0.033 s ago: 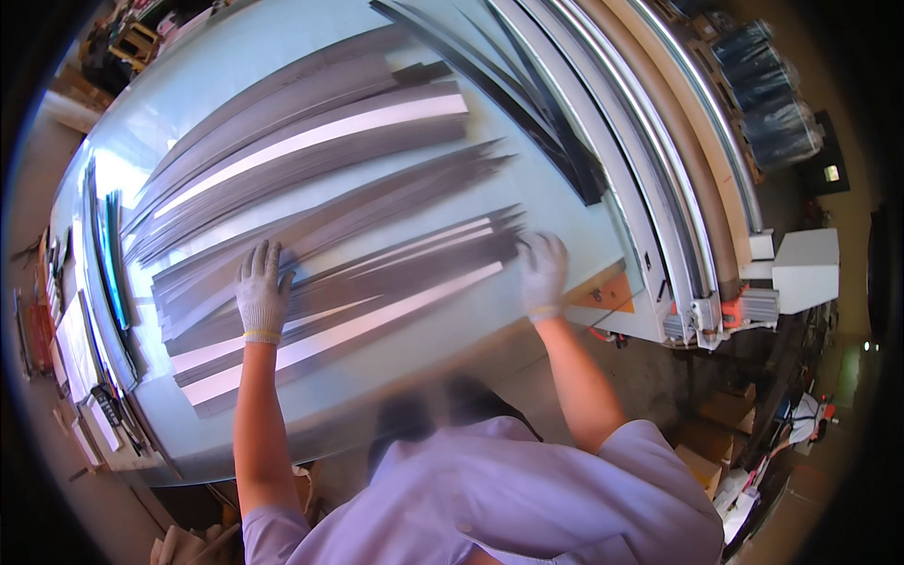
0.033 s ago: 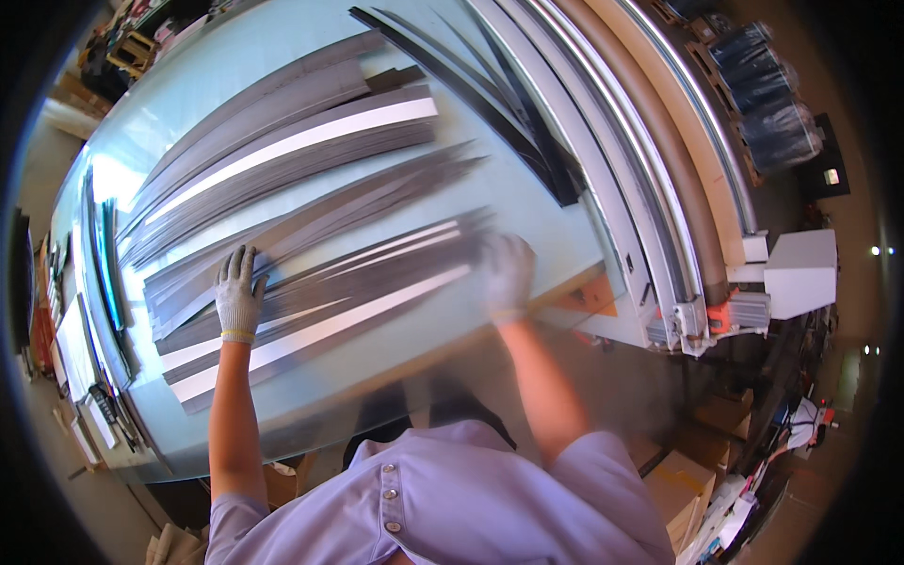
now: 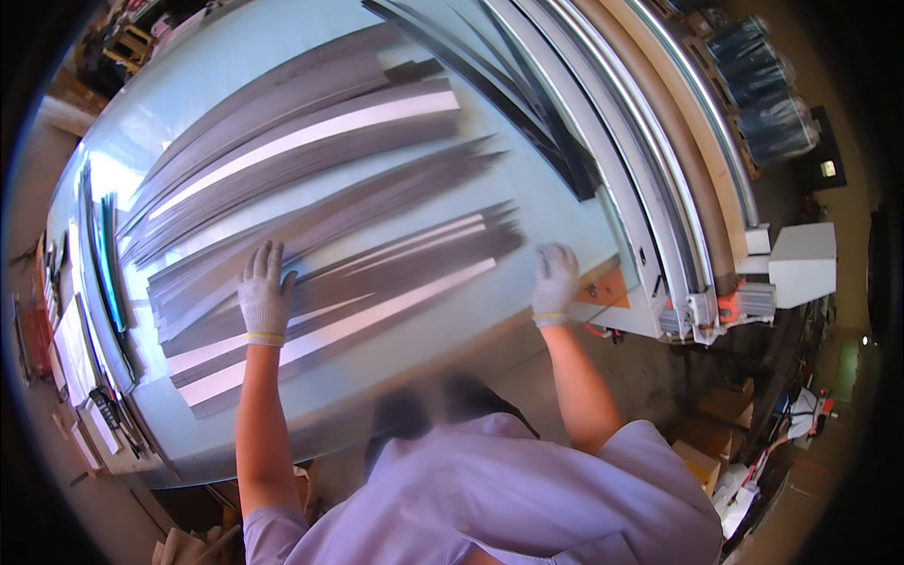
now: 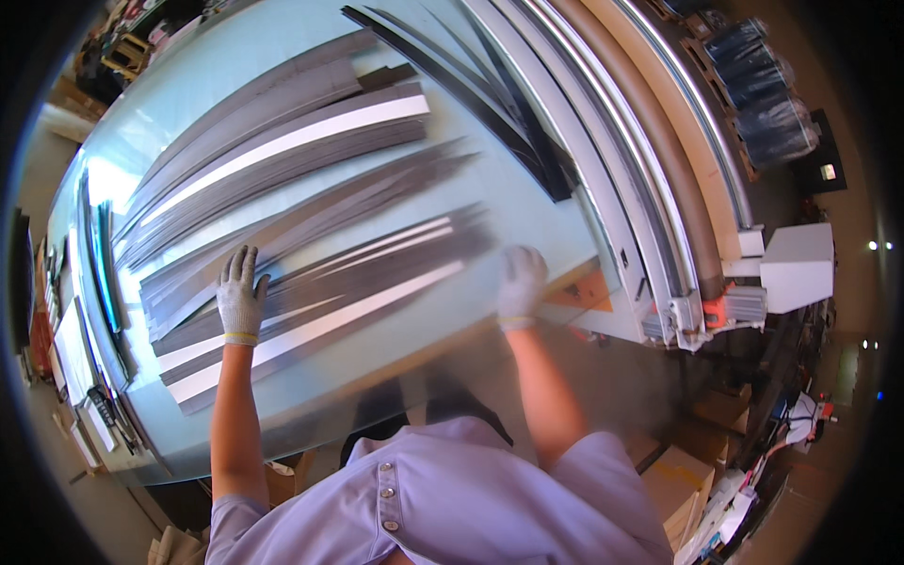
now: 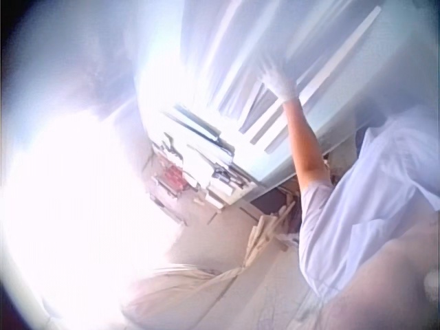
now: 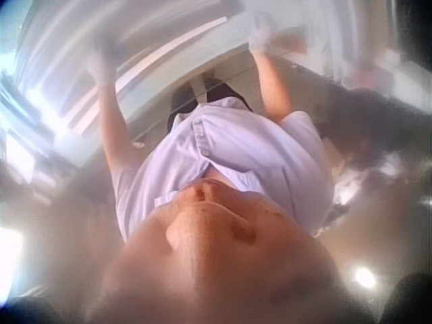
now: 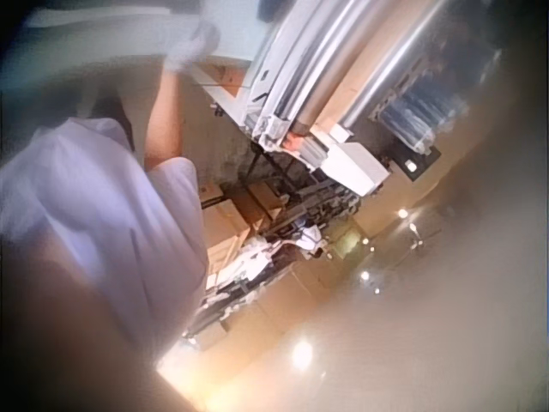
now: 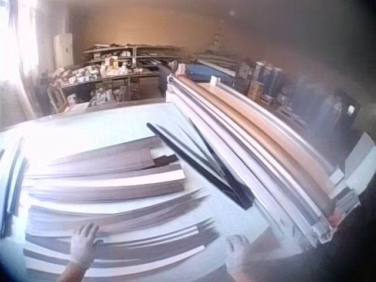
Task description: The person applies white tape along the length of several metal strips on a workbench, smoothing the tape by hand and stacking the finished strips.
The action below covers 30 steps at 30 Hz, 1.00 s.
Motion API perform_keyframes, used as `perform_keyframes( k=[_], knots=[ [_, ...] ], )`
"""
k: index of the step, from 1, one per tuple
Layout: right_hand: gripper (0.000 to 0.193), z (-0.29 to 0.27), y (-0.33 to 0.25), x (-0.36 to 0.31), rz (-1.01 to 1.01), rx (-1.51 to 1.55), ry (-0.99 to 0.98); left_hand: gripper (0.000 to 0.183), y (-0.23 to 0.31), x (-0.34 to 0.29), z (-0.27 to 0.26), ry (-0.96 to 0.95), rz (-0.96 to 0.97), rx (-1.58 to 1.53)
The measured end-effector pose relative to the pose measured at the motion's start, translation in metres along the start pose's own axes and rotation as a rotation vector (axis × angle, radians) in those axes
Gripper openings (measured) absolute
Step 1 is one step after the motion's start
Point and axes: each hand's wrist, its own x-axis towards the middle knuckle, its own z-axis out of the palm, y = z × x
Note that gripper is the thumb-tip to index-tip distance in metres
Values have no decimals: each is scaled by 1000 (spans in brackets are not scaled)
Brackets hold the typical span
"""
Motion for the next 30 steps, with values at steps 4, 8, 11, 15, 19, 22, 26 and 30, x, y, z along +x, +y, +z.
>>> perform_keyframes(
  k=[4, 8, 11, 15, 19, 22, 26, 30],
  knots=[
    [13, -41, 74, -53, 313, 100, -11, 65, 112, -14, 17, 12, 165, -238],
    [34, -25, 37, -48, 138, -107, -84, 63, 232, -24, 33, -33, 327, -398],
    [35, -12, 44, -51, 260, -61, -94, 64, 276, -26, 36, -91, 359, -412],
    [21, -34, 70, -65, 413, -30, -88, 64, 291, -38, 45, -153, 319, -309],
    [23, -51, 122, -99, 770, -21, 240, 66, 300, -35, 37, -172, 299, -256],
    [20, -64, 125, -91, 978, 356, 231, 66, 308, -31, 36, -193, 280, -203],
    [20, -63, 90, -73, 605, 656, 175, 65, 316, -26, 28, -229, 240, -203],
    [13, -16, 8, -30, 190, 310, -174, 62, 323, -23, 33, -178, 232, -249]
  ],
)
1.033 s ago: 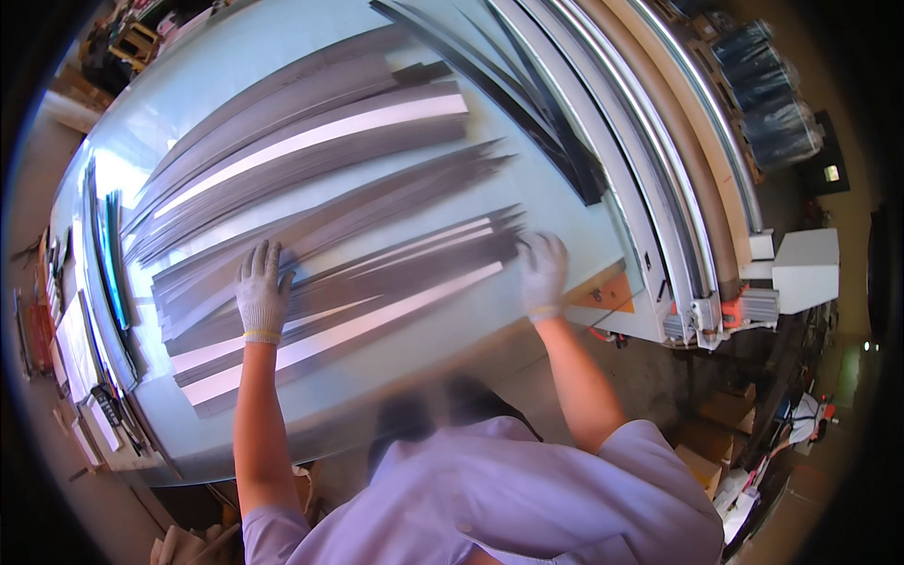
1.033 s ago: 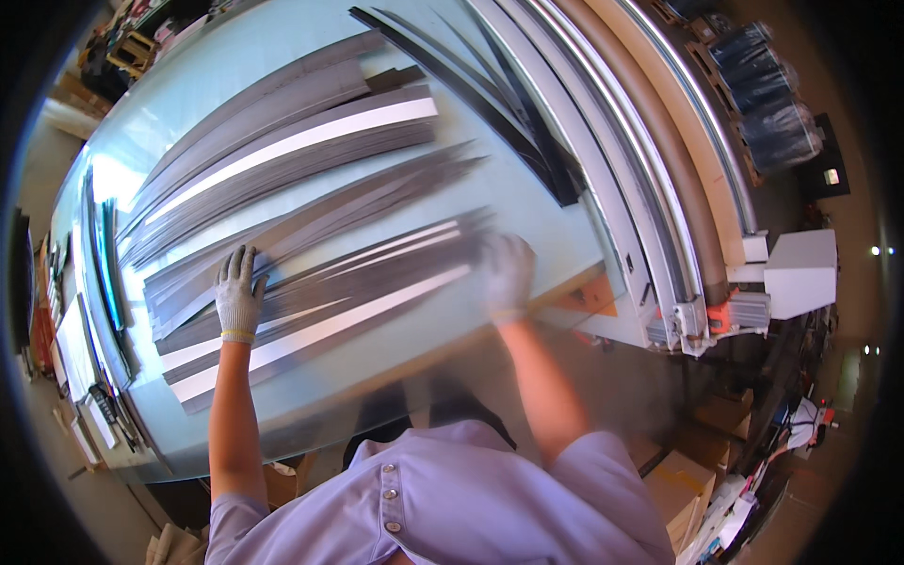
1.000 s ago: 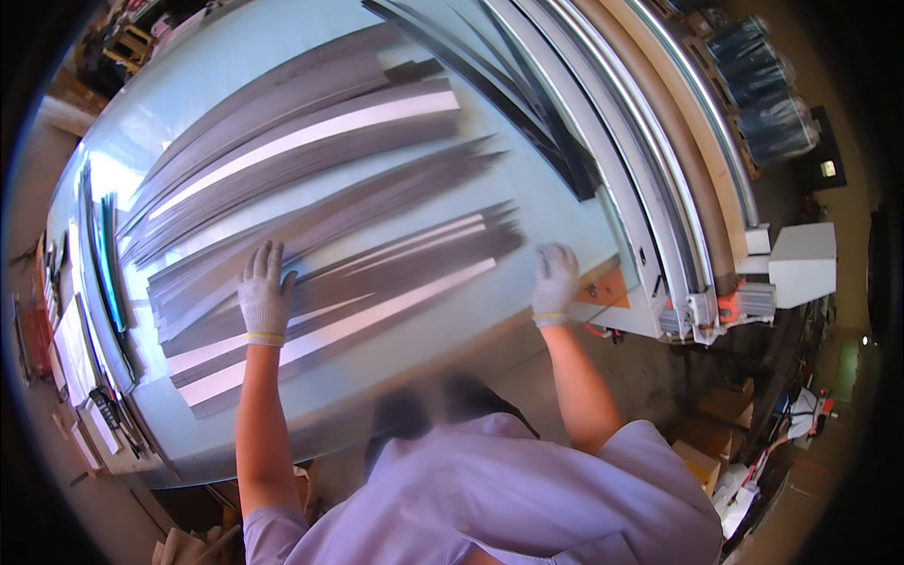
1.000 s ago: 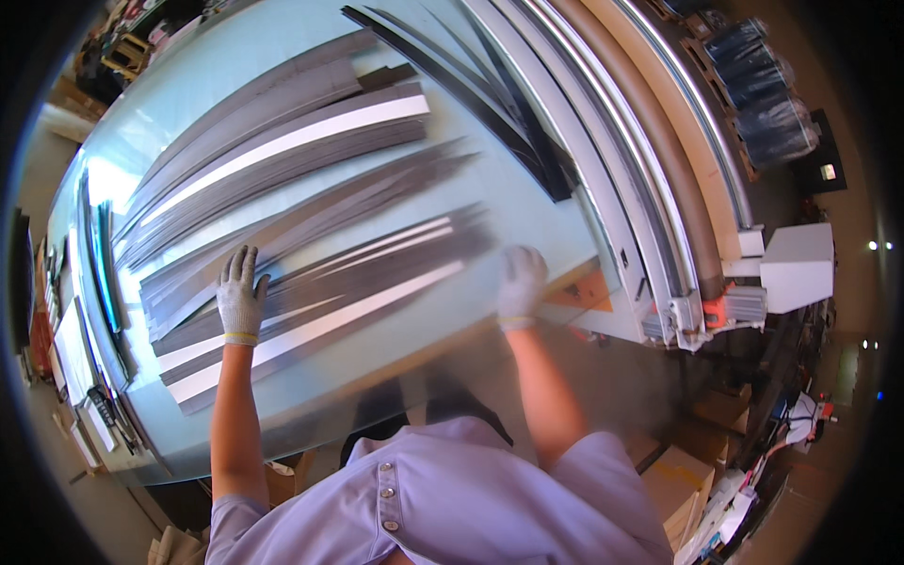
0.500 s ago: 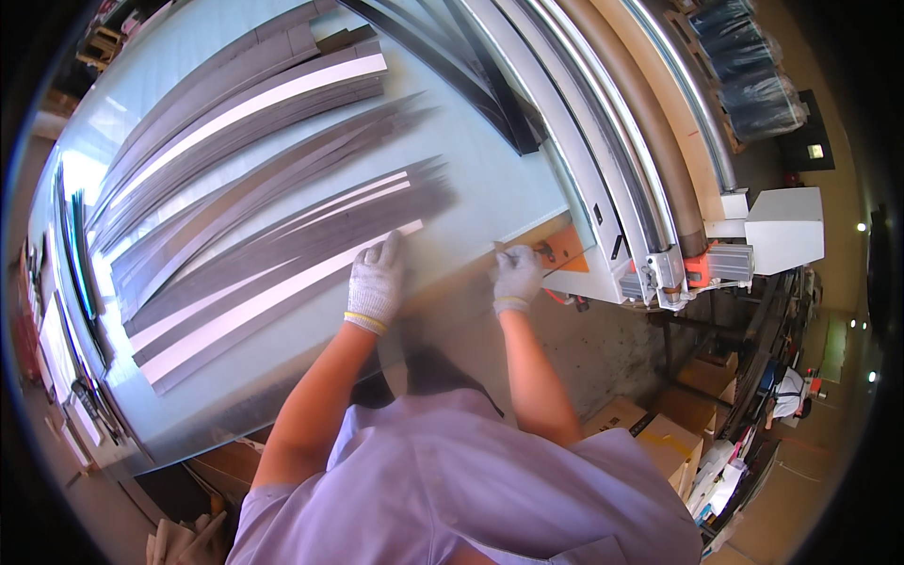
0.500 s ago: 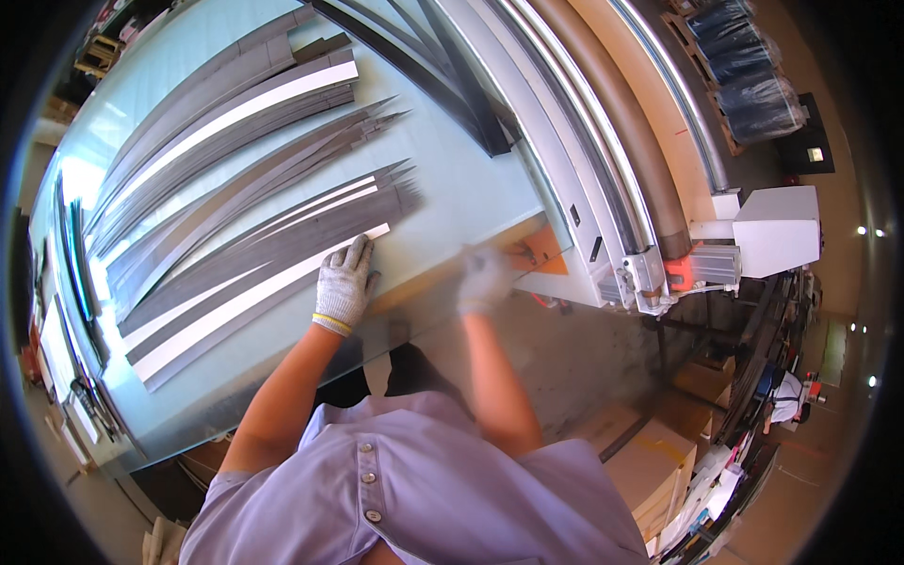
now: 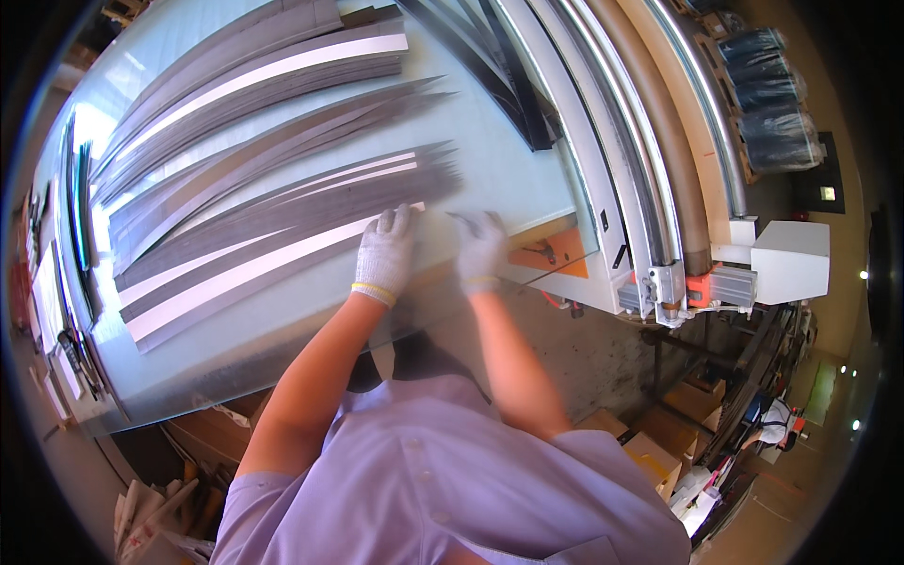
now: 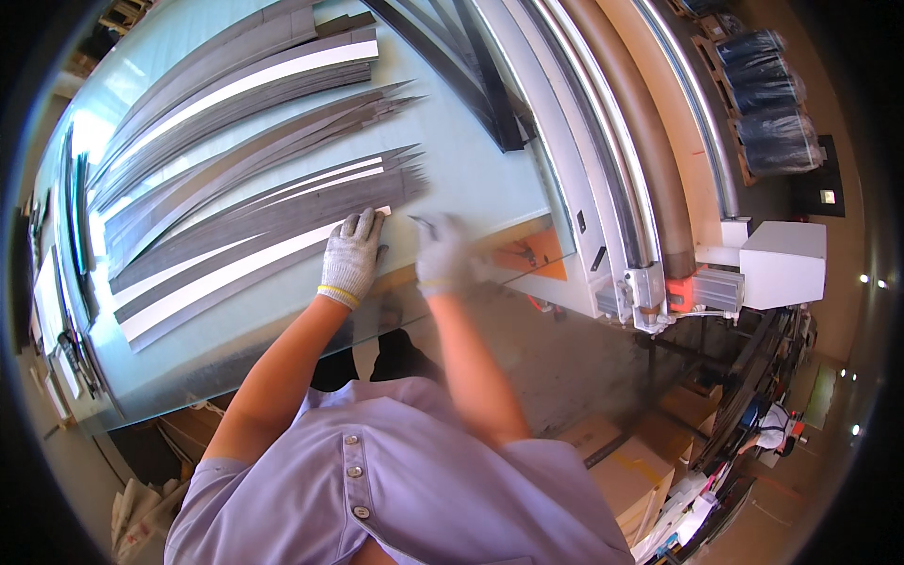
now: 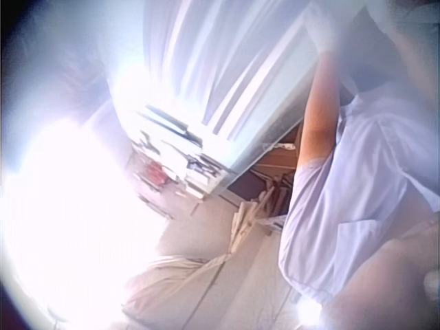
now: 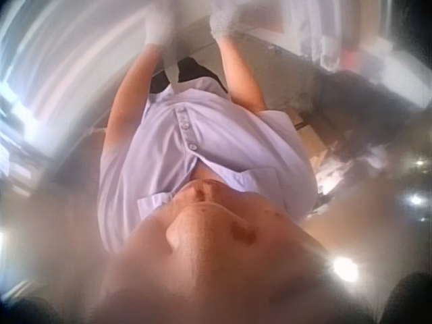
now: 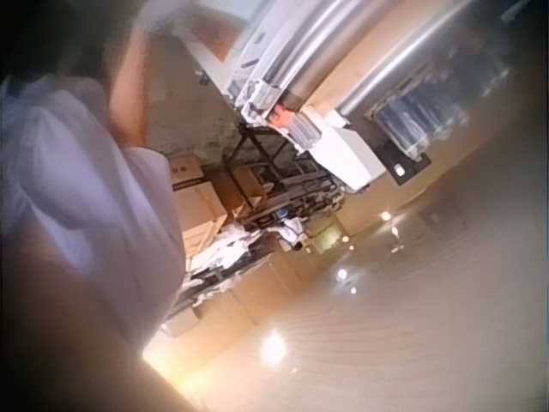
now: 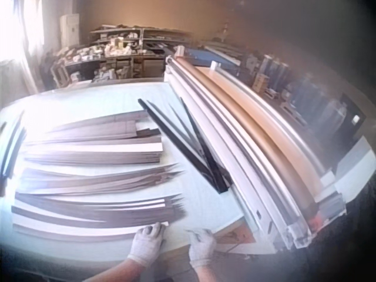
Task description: The person applies white tape along the length of several metal strips on a workbench, smoothing the tape by hand and stacking the finished strips.
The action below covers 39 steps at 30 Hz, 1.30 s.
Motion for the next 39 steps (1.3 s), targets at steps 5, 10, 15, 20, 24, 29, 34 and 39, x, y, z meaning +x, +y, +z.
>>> perform_keyframes(
  k=[5, 10, 15, 20, 24, 29, 34, 39],
  knots=[
    [12, 44, -2, 13, -208, -114, -4, 59, -2, 3, 3, 37, 8, -49],
    [10, 47, 1, 12, -237, -160, 9, 59, -4, 2, 6, 49, 13, -10],
    [9, 46, -3, 13, -226, -147, -9, 60, -2, 5, 2, 25, 9, 4],
    [9, 47, -7, 14, -224, -179, -3, 60, 0, 9, -1, 6, 1, 12],
    [10, 46, -7, 12, -259, -174, -51, 60, 0, 9, 0, -9, -9, 15],
    [10, 46, -10, 8, -221, -90, 24, 56, 1, 8, -5, 21, 12, -6],
    [18, 43, -11, -3, -333, -188, -45, 57, 0, 7, -7, 30, 14, -49],
    [24, 39, -7, -3, -441, -141, -49, 58, -2, 4, 0, 109, 45, -47]
  ],
)
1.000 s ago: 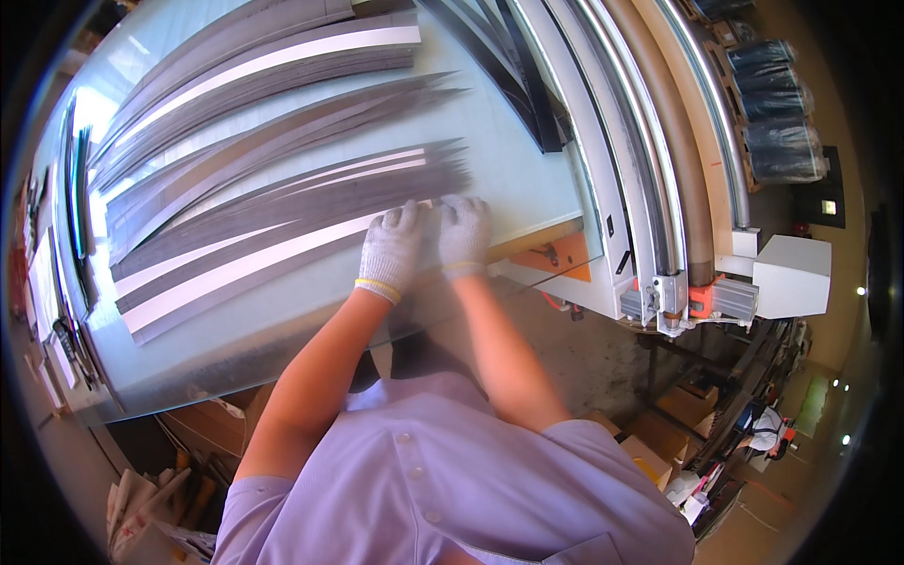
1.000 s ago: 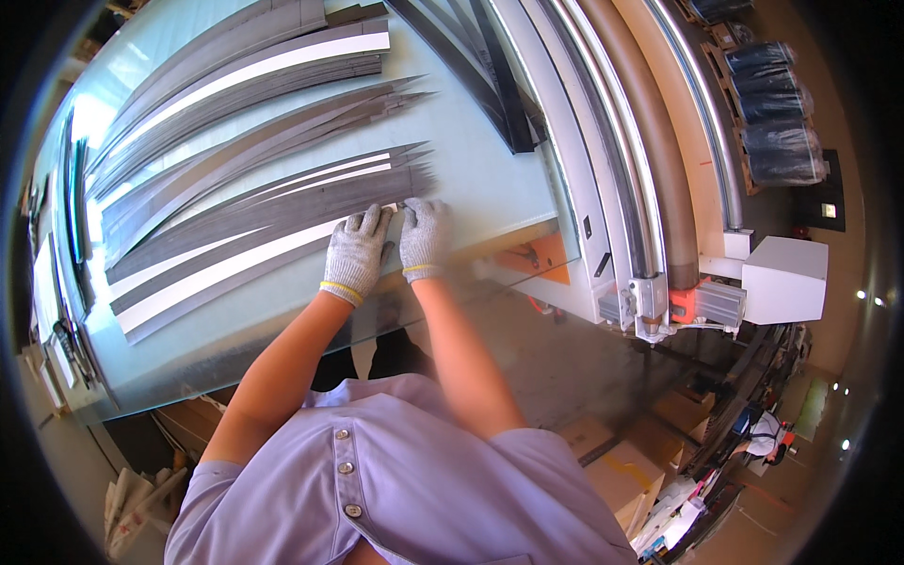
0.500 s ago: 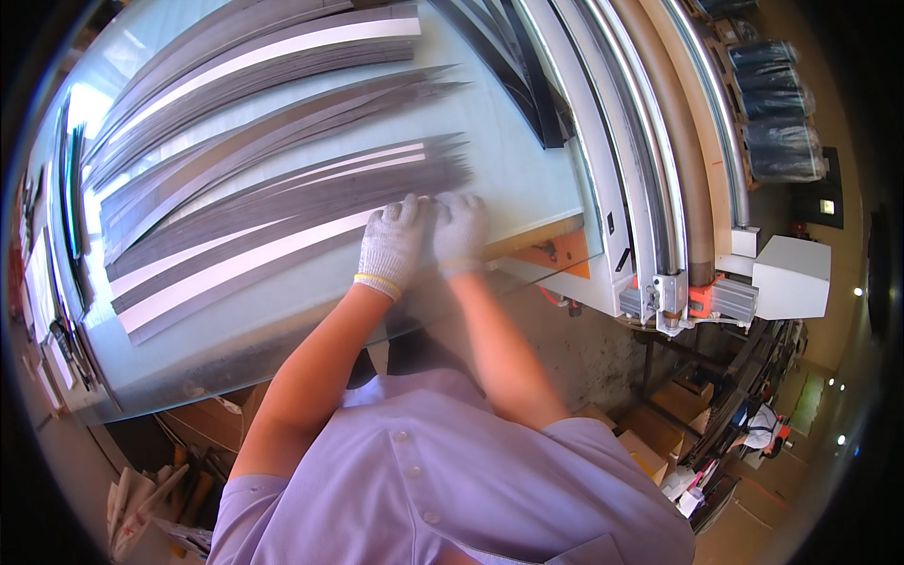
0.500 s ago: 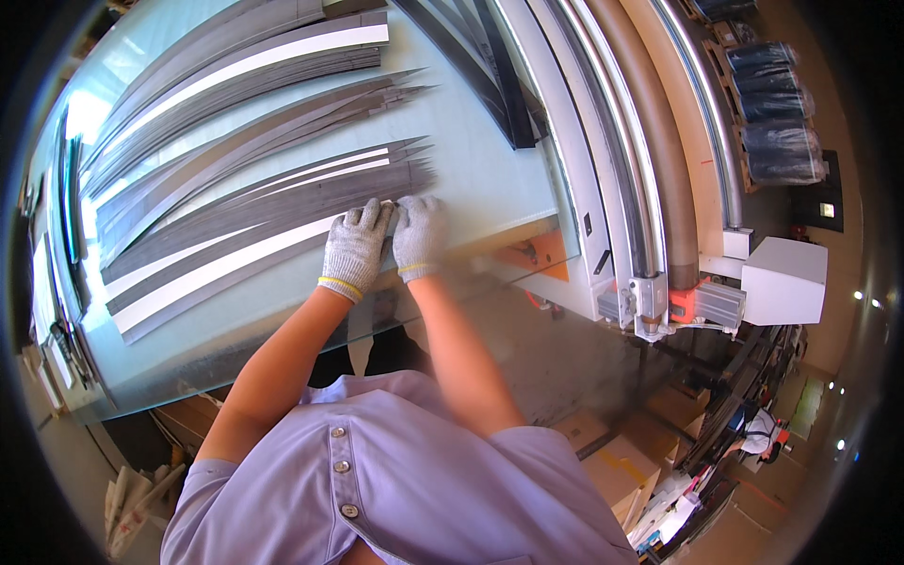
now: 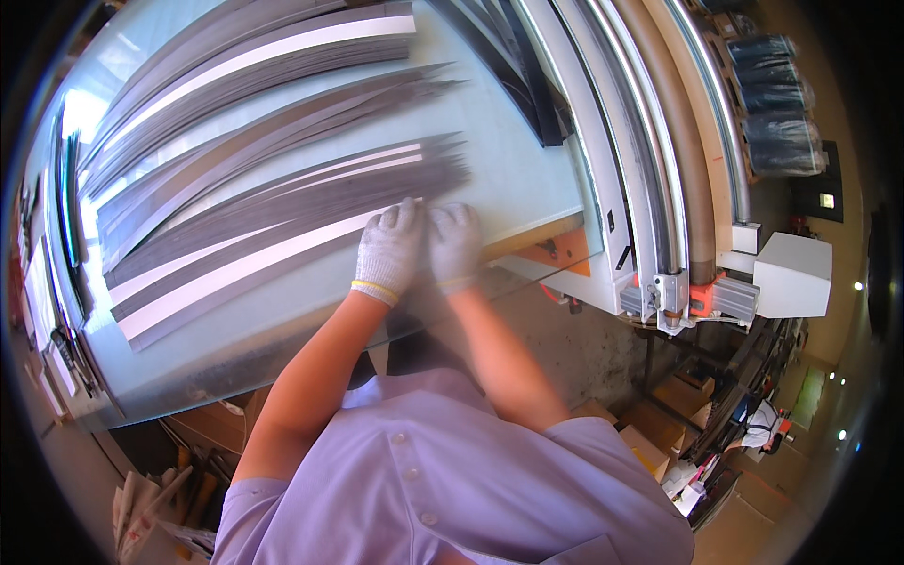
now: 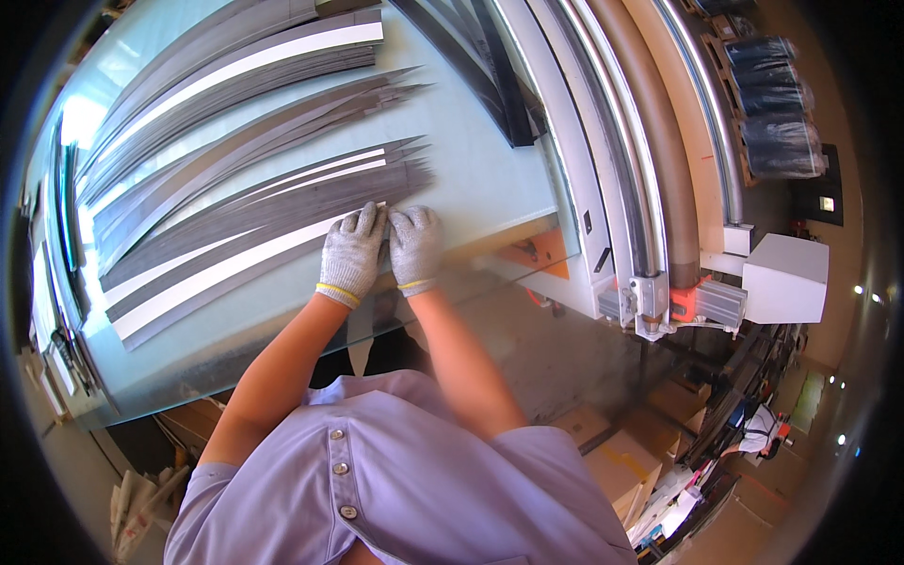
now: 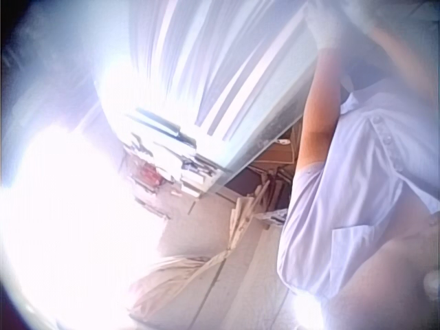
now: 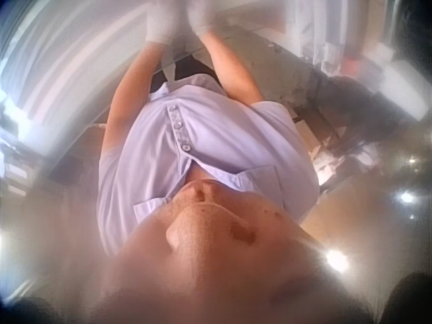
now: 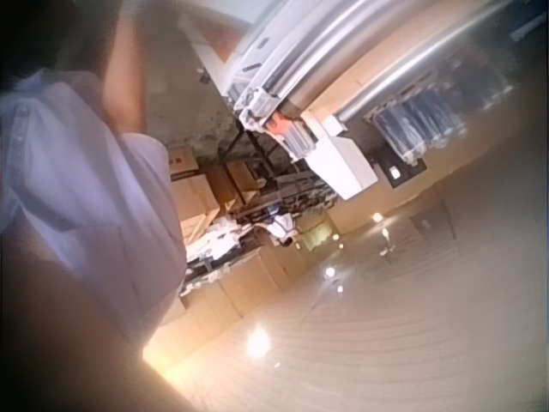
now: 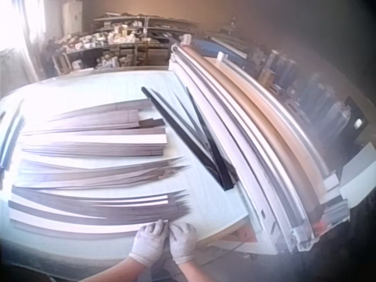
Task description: The person applies white tape along the length of several metal strips on a workbench, smoothing the tape by hand and stacking the finished strips.
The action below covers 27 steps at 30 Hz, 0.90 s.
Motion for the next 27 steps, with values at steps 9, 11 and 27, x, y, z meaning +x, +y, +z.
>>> perform_keyframes(
  k=[9, 11, 27],
  knots=[
    [15, 2, 17, -4, 248, 41, 164, 60, 1, 5, -3, -112, -46, 4],
    [13, -2, 21, -1, 243, 22, 175, 60, 1, 7, -1, -116, -41, 26],
    [17, -15, 70, -1, 256, -239, 253, 67, -50, -71, -27, 38, -193, 56]
  ],
)
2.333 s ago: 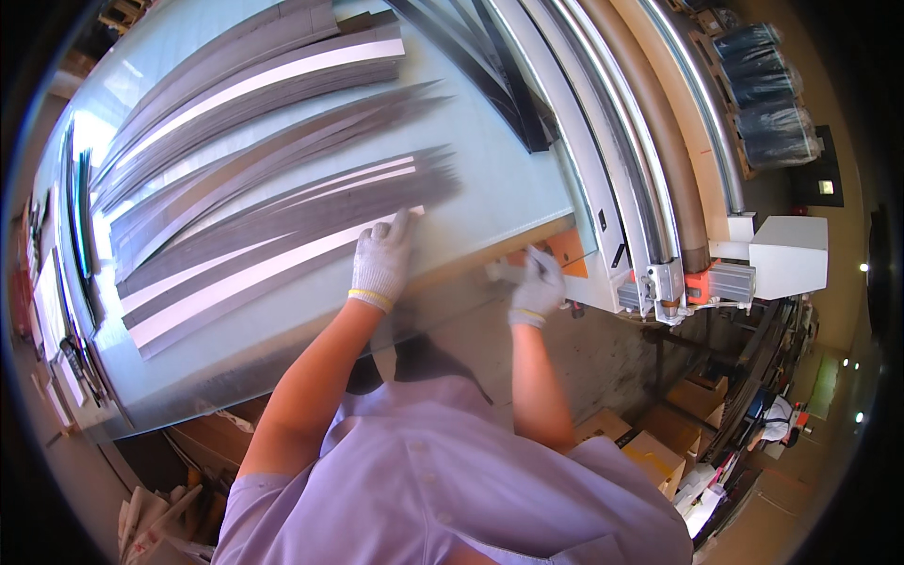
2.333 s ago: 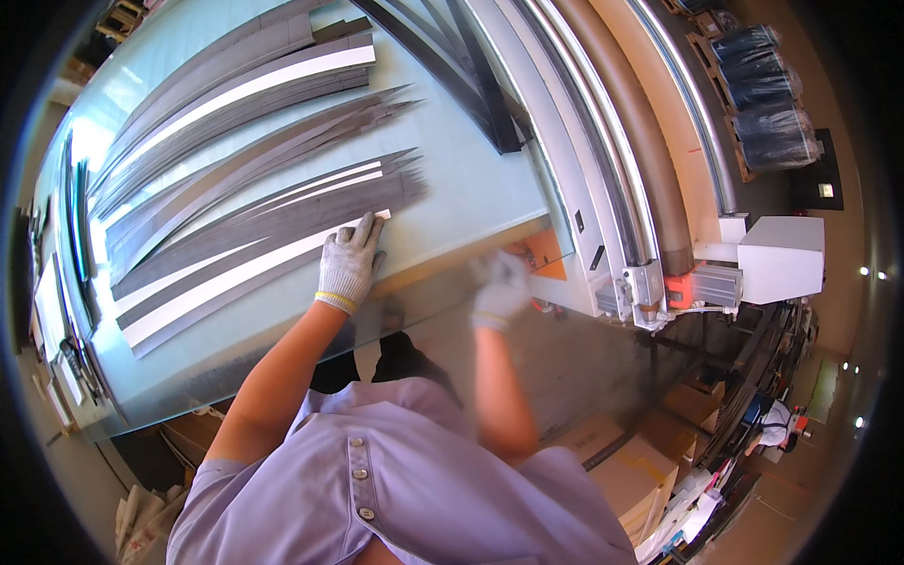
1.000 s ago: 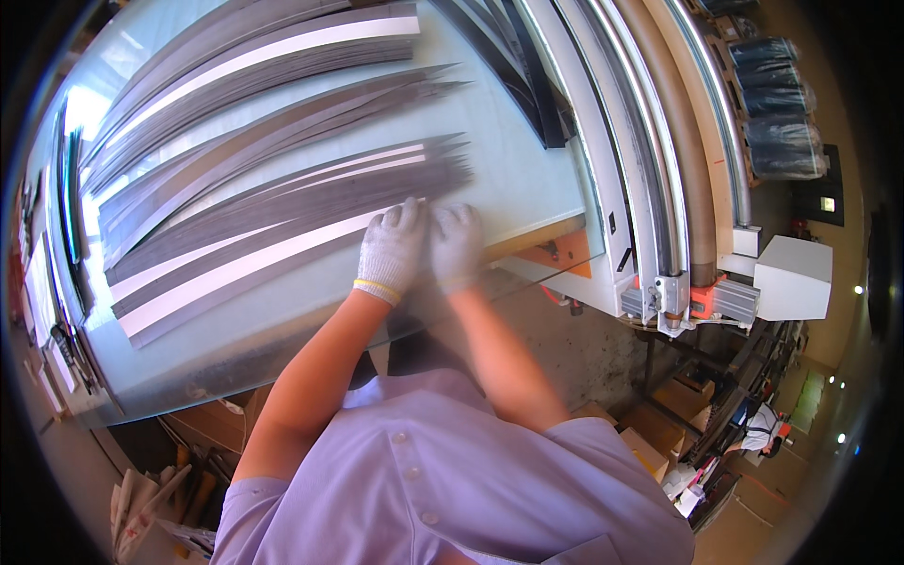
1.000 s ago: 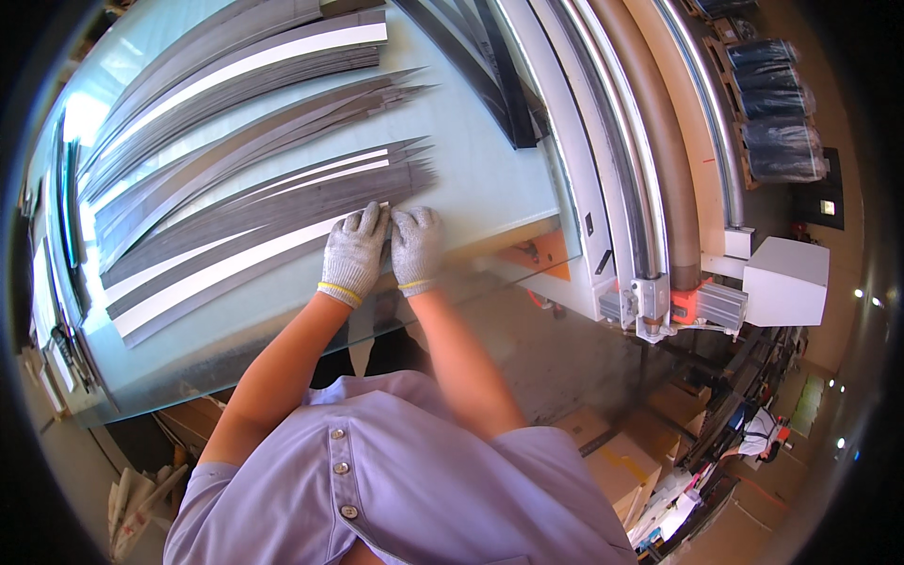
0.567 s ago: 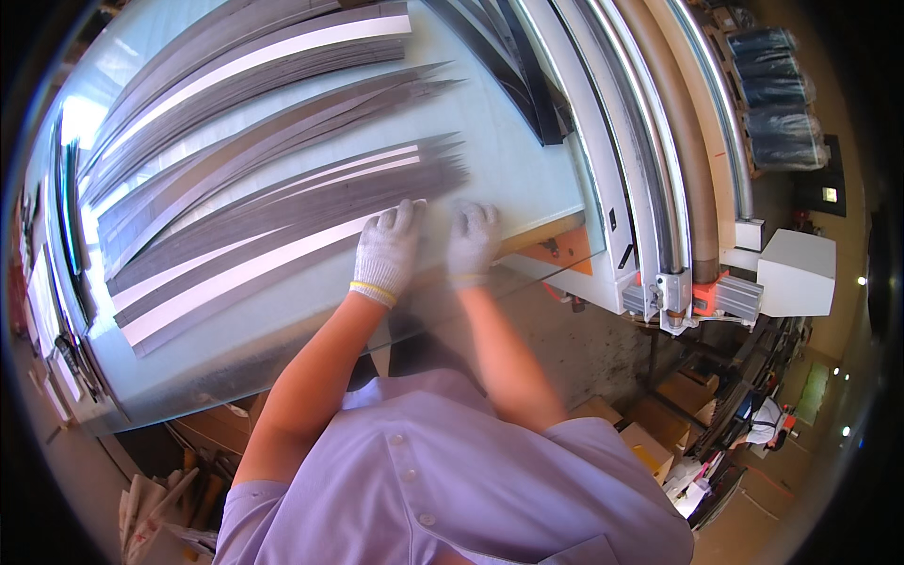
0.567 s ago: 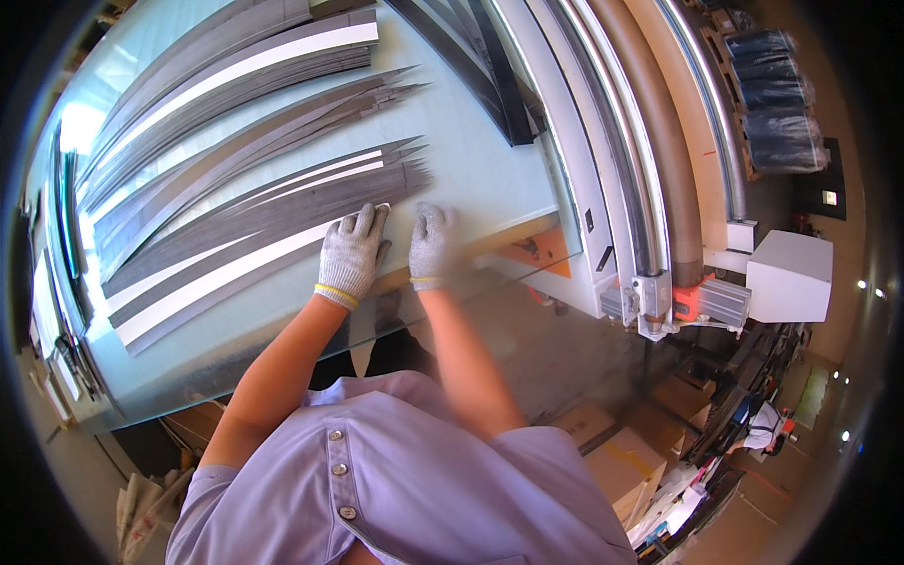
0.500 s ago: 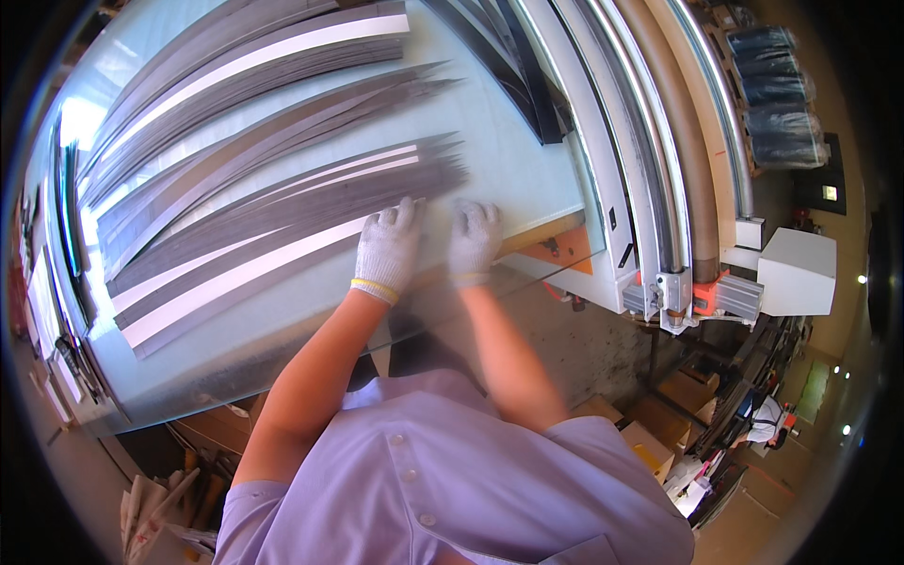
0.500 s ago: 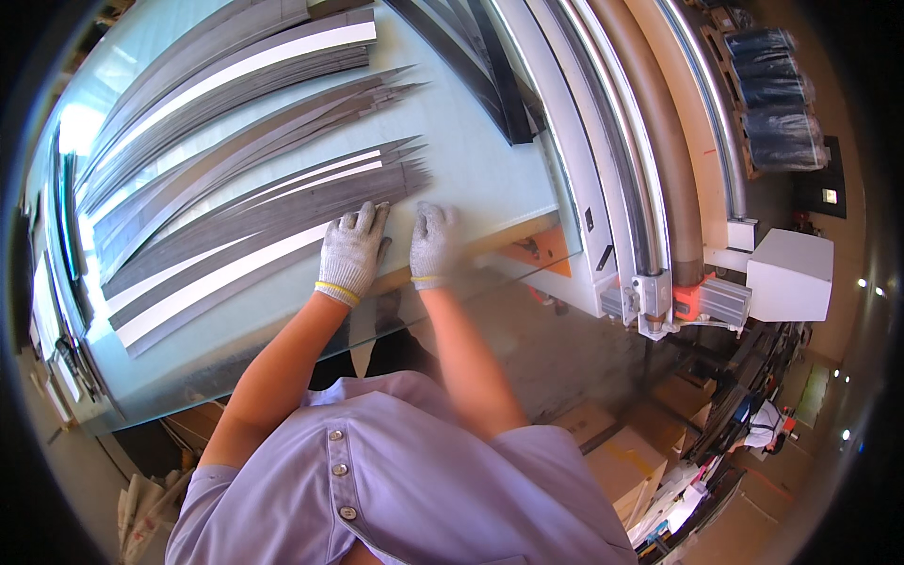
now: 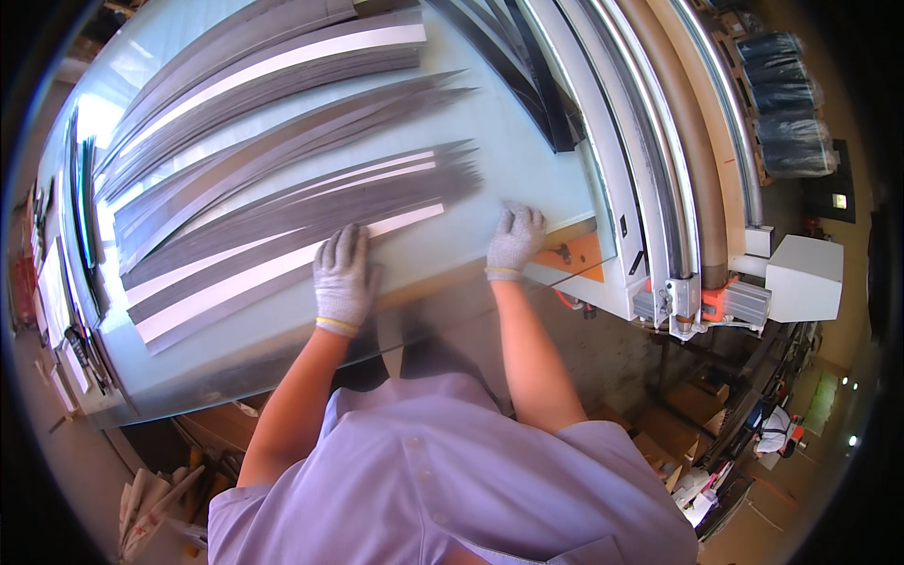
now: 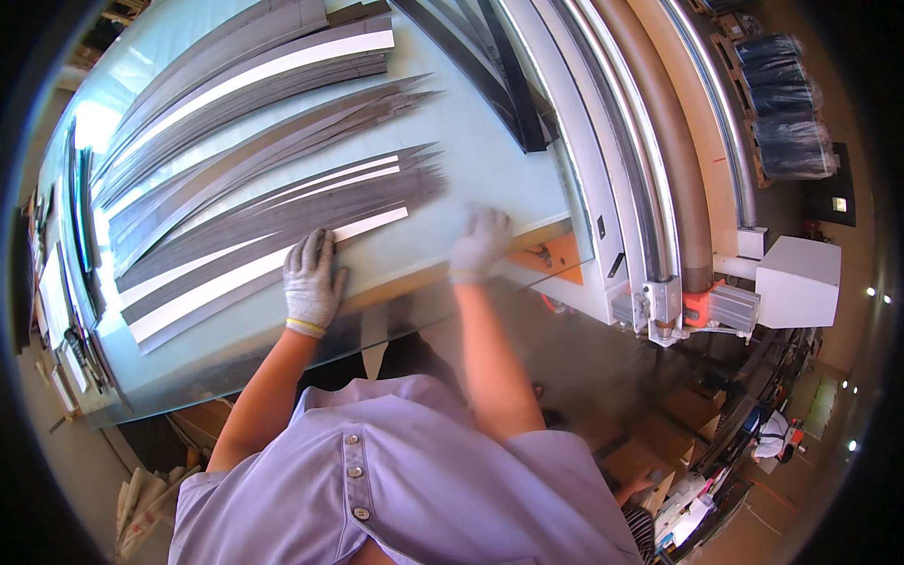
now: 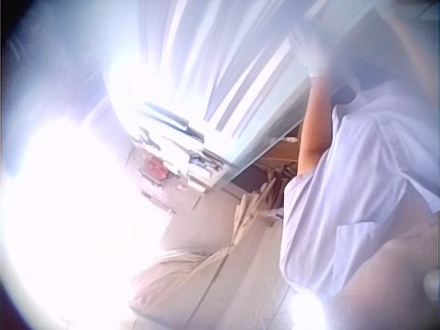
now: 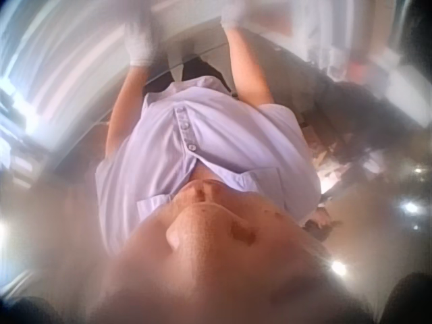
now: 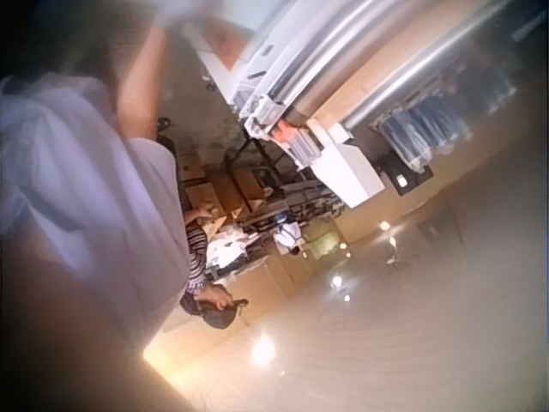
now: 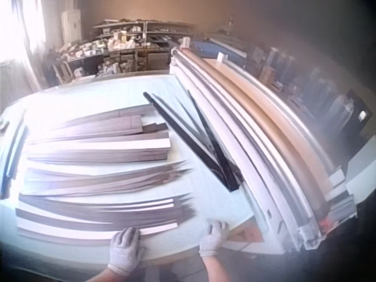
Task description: The person applies white tape along the length of several metal strips on a workbench, smoothing the tape by hand and stacking the finished strips.
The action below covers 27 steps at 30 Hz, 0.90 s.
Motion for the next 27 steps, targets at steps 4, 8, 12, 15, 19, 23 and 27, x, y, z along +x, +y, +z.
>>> perform_keyframes(
  k=[4, 8, 12, 15, 19, 23, 27],
  knots=[
    [16, 0, 6, 7, -25, 5, 22, 70, -17, -33, -12, -98, 23, 12],
    [11, -1, 3, 4, -28, 20, 21, 74, -12, -52, -12, -140, 28, 13],
    [8, -8, -14, -14, 14, 71, -10, 74, -6, -62, -14, -184, 52, 24],
    [13, -15, -53, -28, -21, 223, -54, 75, -3, -68, -10, -201, 55, 25],
    [7, -3, -70, -36, -211, 159, -202, 72, 4, -75, -8, -247, 93, 32],
    [6, 5, -66, -26, -287, 11, -337, 58, 9, -79, -13, -244, 168, -8],
    [24, 6, -59, -24, -47, 340, -124, 56, -15, -82, -12, -84, 75, -58]
  ],
)
